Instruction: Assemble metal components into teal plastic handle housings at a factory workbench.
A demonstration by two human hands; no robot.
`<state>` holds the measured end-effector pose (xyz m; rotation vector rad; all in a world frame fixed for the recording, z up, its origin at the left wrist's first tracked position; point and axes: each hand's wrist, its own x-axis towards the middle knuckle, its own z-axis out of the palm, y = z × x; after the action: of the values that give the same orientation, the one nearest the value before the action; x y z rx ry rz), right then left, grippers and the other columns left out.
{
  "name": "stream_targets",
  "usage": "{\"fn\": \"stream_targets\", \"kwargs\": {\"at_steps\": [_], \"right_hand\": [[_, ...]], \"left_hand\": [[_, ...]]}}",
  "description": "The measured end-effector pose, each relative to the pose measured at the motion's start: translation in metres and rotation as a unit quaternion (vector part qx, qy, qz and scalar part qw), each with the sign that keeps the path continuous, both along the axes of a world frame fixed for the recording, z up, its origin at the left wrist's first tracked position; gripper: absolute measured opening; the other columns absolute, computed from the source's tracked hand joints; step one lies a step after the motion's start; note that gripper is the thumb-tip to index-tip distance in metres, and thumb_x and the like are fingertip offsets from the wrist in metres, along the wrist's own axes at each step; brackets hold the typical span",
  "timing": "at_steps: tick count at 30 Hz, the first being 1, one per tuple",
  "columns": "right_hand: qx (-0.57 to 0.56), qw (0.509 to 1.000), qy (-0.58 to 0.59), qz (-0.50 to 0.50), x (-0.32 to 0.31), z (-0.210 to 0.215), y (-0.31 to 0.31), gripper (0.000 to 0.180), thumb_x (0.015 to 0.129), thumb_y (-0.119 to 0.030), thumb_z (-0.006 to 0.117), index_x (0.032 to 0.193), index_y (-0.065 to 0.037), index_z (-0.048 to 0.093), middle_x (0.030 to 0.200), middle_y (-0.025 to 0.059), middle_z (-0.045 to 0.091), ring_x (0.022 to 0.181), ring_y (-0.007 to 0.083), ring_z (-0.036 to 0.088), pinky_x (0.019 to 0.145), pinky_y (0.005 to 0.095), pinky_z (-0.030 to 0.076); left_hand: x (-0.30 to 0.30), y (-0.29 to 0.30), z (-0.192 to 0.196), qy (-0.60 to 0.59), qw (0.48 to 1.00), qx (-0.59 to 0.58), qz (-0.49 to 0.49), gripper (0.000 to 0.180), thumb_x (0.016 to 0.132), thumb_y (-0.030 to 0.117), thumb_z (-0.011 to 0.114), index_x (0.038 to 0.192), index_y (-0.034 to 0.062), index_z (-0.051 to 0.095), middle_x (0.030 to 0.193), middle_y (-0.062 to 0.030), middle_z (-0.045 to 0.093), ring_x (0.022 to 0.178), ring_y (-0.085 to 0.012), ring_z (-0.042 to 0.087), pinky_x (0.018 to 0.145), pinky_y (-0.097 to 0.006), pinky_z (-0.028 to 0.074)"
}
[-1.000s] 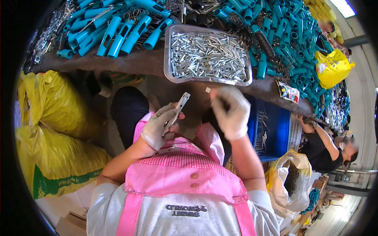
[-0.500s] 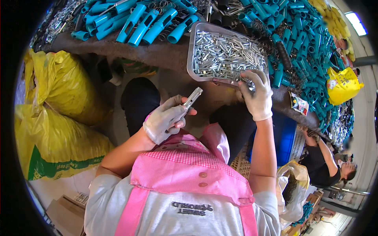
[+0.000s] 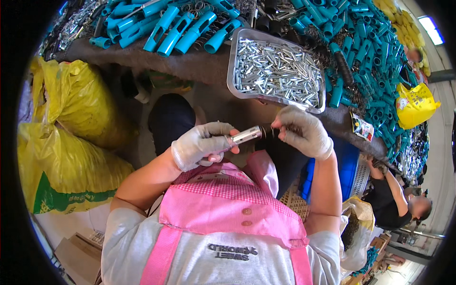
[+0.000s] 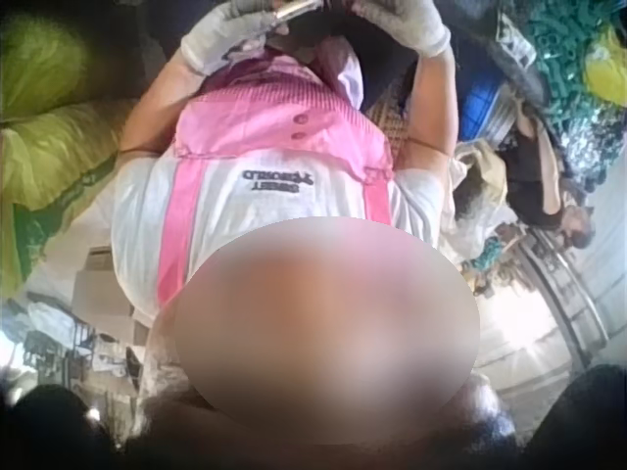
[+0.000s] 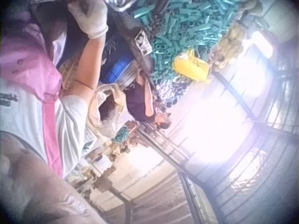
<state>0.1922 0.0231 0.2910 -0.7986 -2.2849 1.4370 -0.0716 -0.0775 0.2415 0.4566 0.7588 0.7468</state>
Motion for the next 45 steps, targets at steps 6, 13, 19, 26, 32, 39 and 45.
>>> {"fn": "stream_targets", "kwargs": {"at_steps": [6,13,19,26,32,39,45], "right_hand": [[-0.025,0.997,-0.054,0.043,-0.03,0.004,-0.015,0.017,0.084,-0.005,0.06,0.1,-0.001,0.062,0.093,0.0096,0.058,0.077,0.018,0.058,0.07,0.0298,0.047],[0.195,0.976,-0.043,0.084,-0.082,0.005,-0.002,0.023,0.088,-0.015,0.055,0.108,-0.004,0.056,0.083,0.0138,0.06,0.07,0.0285,0.061,0.063,0.0362,0.05],[0.56,0.815,-0.149,0.021,-0.166,0.011,0.1,0.019,0.077,-0.012,0.058,0.096,-0.013,0.062,0.097,0.007,0.059,0.094,0.0255,0.057,0.077,0.0379,0.048],[0.565,0.815,-0.129,0.033,-0.189,0.008,0.124,0.03,0.076,-0.013,0.064,0.105,-0.011,0.057,0.099,0.0093,0.061,0.098,0.0263,0.058,0.088,0.0389,0.044],[0.474,0.881,0.001,-0.006,-0.137,0.044,0.068,0.051,0.07,-0.008,0.071,0.118,-0.017,0.058,0.1,0.009,0.058,0.09,0.0323,0.058,0.079,0.0398,0.047],[0.574,0.807,-0.089,0.11,-0.092,0.014,0.006,0.032,0.074,-0.016,0.063,0.106,-0.022,0.065,0.082,0.0037,0.054,0.076,0.0221,0.056,0.065,0.0355,0.045],[0.489,0.851,-0.099,0.163,-0.075,-0.005,-0.024,0.038,0.07,-0.021,0.065,0.107,-0.012,0.06,0.081,0.0025,0.054,0.071,0.0201,0.056,0.06,0.0333,0.044]], "left_hand": [[0.0,0.0,-0.01,0.065,0.995,0.05,-0.051,0.033,0.087,0.014,0.061,0.116,0.0045,0.049,0.091,-0.0077,0.064,0.054,-0.0052,0.043,0.046,-0.019,0.034],[-0.013,-0.007,-0.016,0.068,0.993,0.09,0.028,0.022,0.089,0.01,0.056,0.11,0.0035,0.051,0.081,-0.0067,0.064,0.048,-0.0058,0.041,0.042,-0.019,0.03],[-0.034,-0.004,-0.024,-0.007,0.977,0.032,0.21,0.008,0.091,0.013,0.054,0.096,0.0079,0.052,0.087,-0.0101,0.064,0.048,-0.0045,0.039,0.041,-0.016,0.028],[-0.055,-0.01,-0.024,-0.036,0.971,0.015,0.237,0.015,0.093,0.019,0.054,0.104,0.0095,0.048,0.091,-0.011,0.063,0.049,-0.0039,0.038,0.037,-0.016,0.024],[-0.057,-0.005,-0.032,-0.047,0.976,0.008,0.215,0.014,0.094,0.015,0.049,0.104,0.0059,0.048,0.086,-0.0105,0.062,0.045,-0.0045,0.038,0.035,-0.016,0.024],[-0.047,0.002,-0.004,0.082,0.991,0.103,0.028,0.022,0.09,0.01,0.053,0.111,0.0041,0.05,0.088,-0.0101,0.064,0.053,-0.0043,0.046,0.045,-0.017,0.035],[-0.027,-0.002,-0.007,0.154,0.973,0.151,-0.083,0.034,0.087,0.01,0.056,0.12,0.0,0.053,0.082,-0.0032,0.061,0.055,-0.005,0.048,0.048,-0.02,0.038]]}}
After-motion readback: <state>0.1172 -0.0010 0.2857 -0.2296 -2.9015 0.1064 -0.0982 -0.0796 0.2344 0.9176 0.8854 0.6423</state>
